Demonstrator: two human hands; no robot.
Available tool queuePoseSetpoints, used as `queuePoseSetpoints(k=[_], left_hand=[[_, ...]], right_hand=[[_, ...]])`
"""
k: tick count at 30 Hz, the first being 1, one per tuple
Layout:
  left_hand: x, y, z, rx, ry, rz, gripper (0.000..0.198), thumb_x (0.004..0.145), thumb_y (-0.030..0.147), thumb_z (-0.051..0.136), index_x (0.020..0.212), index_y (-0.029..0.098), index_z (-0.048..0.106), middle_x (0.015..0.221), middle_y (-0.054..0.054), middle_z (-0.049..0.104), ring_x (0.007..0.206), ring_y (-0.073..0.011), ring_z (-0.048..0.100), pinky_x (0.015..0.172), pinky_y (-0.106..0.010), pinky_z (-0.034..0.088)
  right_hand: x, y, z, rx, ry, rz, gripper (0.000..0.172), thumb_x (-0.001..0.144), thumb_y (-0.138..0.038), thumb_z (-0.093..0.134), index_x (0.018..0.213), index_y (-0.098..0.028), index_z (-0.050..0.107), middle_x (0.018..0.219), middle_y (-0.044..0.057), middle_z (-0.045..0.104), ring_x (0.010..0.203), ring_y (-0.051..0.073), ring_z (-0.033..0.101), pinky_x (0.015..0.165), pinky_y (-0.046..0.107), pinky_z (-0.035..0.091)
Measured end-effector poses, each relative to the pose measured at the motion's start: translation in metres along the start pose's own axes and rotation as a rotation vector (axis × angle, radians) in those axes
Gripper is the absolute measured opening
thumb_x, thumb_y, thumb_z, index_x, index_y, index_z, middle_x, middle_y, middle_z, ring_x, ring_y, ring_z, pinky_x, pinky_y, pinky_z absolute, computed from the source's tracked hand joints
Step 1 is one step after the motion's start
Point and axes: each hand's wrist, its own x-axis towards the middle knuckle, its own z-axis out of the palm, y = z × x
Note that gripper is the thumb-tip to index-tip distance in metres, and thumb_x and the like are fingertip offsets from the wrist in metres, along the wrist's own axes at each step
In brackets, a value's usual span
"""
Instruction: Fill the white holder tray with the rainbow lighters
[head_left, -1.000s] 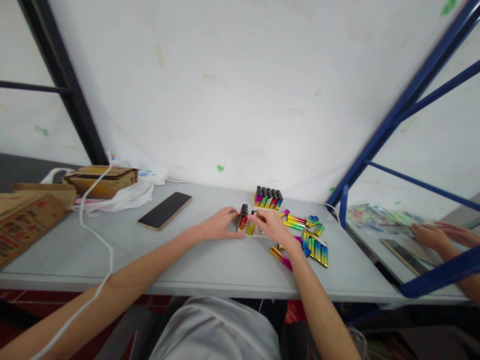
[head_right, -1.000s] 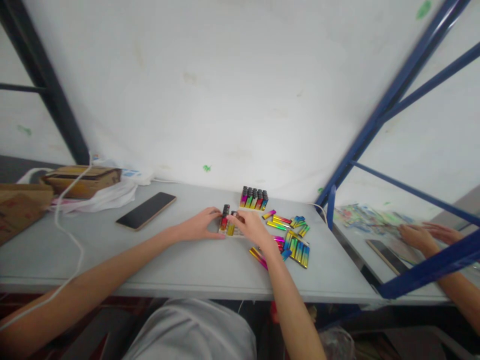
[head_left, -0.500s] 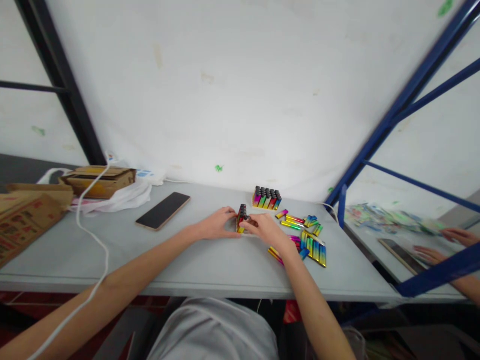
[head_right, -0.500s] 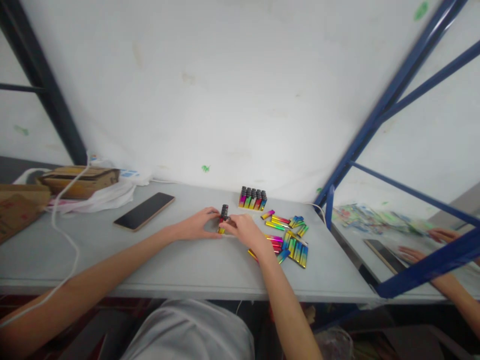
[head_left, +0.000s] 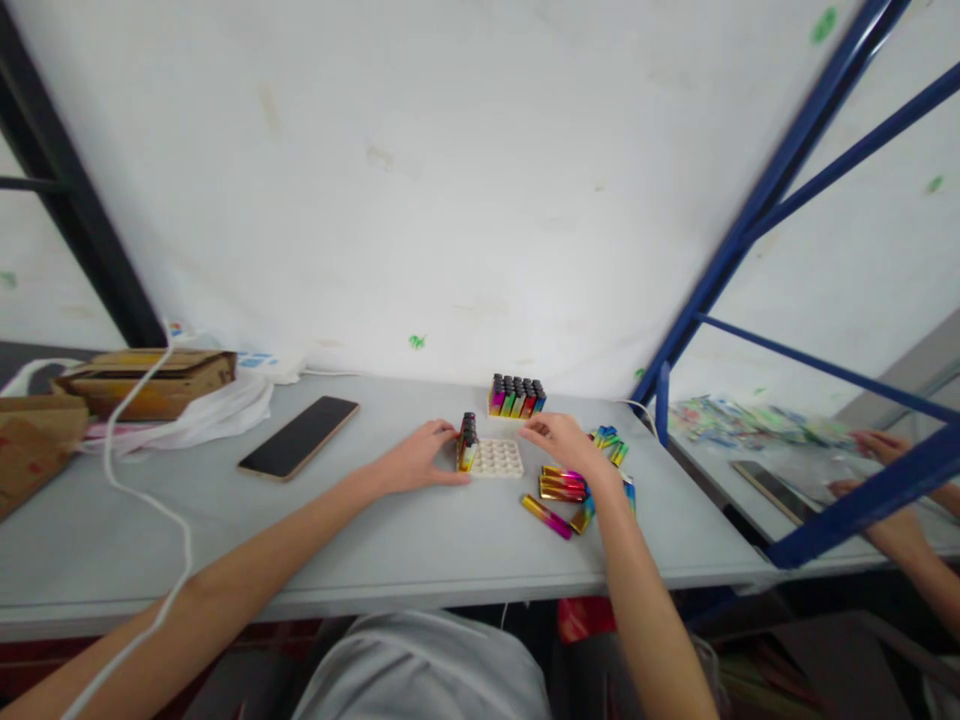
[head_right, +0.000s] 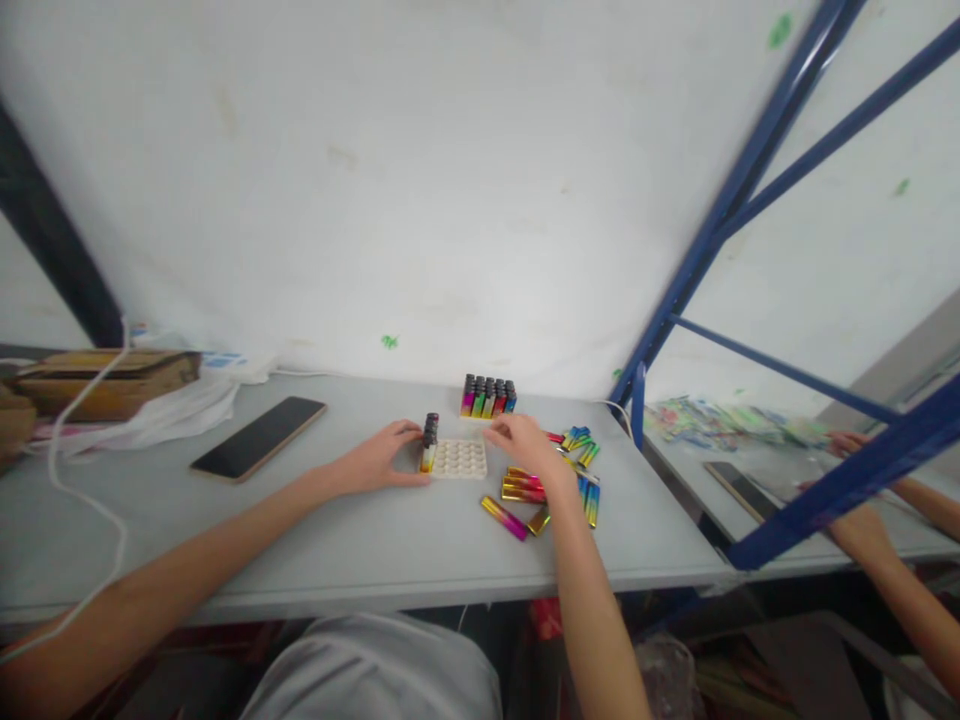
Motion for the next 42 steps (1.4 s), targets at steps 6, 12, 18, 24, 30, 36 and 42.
queuePoseSetpoints(k=[6, 12, 18, 24, 30, 36, 42], left_hand=[[0.000, 0.003, 0.000, 0.004, 0.010, -0.001, 0.069, 0.080, 0.075, 0.076, 0.123, 0.021, 0.071, 0.131, -0.015, 0.068, 0.124, -0.0366, 0.066, 0.113, -0.046, 0.051], [0.000, 0.006, -0.003, 0.007, -0.014, -0.007, 0.069, 0.082, 0.075, 0.074, 0.123, 0.020, 0.071, 0.131, -0.016, 0.068, 0.123, -0.0366, 0.066, 0.113, -0.045, 0.051], [0.000, 0.006, -0.004, 0.012, -0.011, -0.002, 0.069, 0.082, 0.074, 0.074, 0.123, 0.019, 0.071, 0.132, -0.017, 0.068, 0.125, -0.0370, 0.065, 0.113, -0.045, 0.051], [0.000, 0.009, -0.004, 0.015, -0.022, -0.007, 0.071, 0.083, 0.075, 0.072, 0.124, 0.018, 0.070, 0.133, -0.017, 0.067, 0.124, -0.0370, 0.065, 0.114, -0.046, 0.050], [-0.001, 0.009, -0.004, 0.016, -0.020, -0.012, 0.072, 0.082, 0.075, 0.072, 0.125, 0.018, 0.070, 0.131, -0.017, 0.068, 0.125, -0.0377, 0.065, 0.114, -0.046, 0.050], [0.001, 0.009, -0.004, 0.006, -0.033, -0.029, 0.072, 0.081, 0.074, 0.075, 0.125, 0.018, 0.071, 0.132, -0.017, 0.068, 0.125, -0.0374, 0.065, 0.114, -0.045, 0.050], [-0.001, 0.004, -0.010, -0.018, -0.059, -0.026, 0.072, 0.080, 0.071, 0.078, 0.128, 0.018, 0.071, 0.134, -0.015, 0.067, 0.125, -0.0363, 0.065, 0.114, -0.044, 0.050]], right_hand=[[-0.018, 0.060, -0.037, -0.200, 0.016, 0.271, 0.012, 0.080, -0.018, 0.081, 0.091, -0.022, 0.083, 0.097, 0.012, 0.083, 0.091, 0.029, 0.076, 0.090, 0.039, 0.056], [-0.025, 0.074, -0.043, -0.299, -0.095, 0.345, 0.023, 0.082, -0.012, 0.075, 0.101, -0.020, 0.085, 0.105, 0.012, 0.084, 0.099, 0.029, 0.079, 0.092, 0.037, 0.058], [-0.022, 0.070, -0.036, -0.242, -0.127, 0.345, 0.021, 0.080, -0.014, 0.080, 0.099, -0.019, 0.084, 0.099, 0.010, 0.084, 0.092, 0.025, 0.079, 0.084, 0.032, 0.058], [-0.020, 0.064, -0.036, -0.284, -0.224, 0.351, 0.021, 0.080, -0.018, 0.080, 0.100, -0.018, 0.084, 0.099, 0.009, 0.084, 0.090, 0.025, 0.077, 0.083, 0.030, 0.055], [-0.022, 0.057, -0.033, -0.104, -0.077, 0.231, 0.022, 0.095, -0.031, 0.066, 0.110, -0.018, 0.077, 0.103, 0.011, 0.082, 0.094, 0.025, 0.077, 0.090, 0.035, 0.056], [-0.015, 0.031, -0.029, 0.380, 0.067, 0.132, 0.045, 0.089, -0.055, 0.074, 0.114, -0.018, 0.072, 0.096, 0.007, 0.078, 0.077, 0.020, 0.070, 0.072, 0.031, 0.054], [-0.007, -0.006, -0.022, 0.709, 0.259, 0.173, 0.046, 0.082, -0.064, 0.081, 0.093, -0.019, 0.073, 0.090, 0.004, 0.072, 0.079, 0.017, 0.067, 0.073, 0.028, 0.054]])
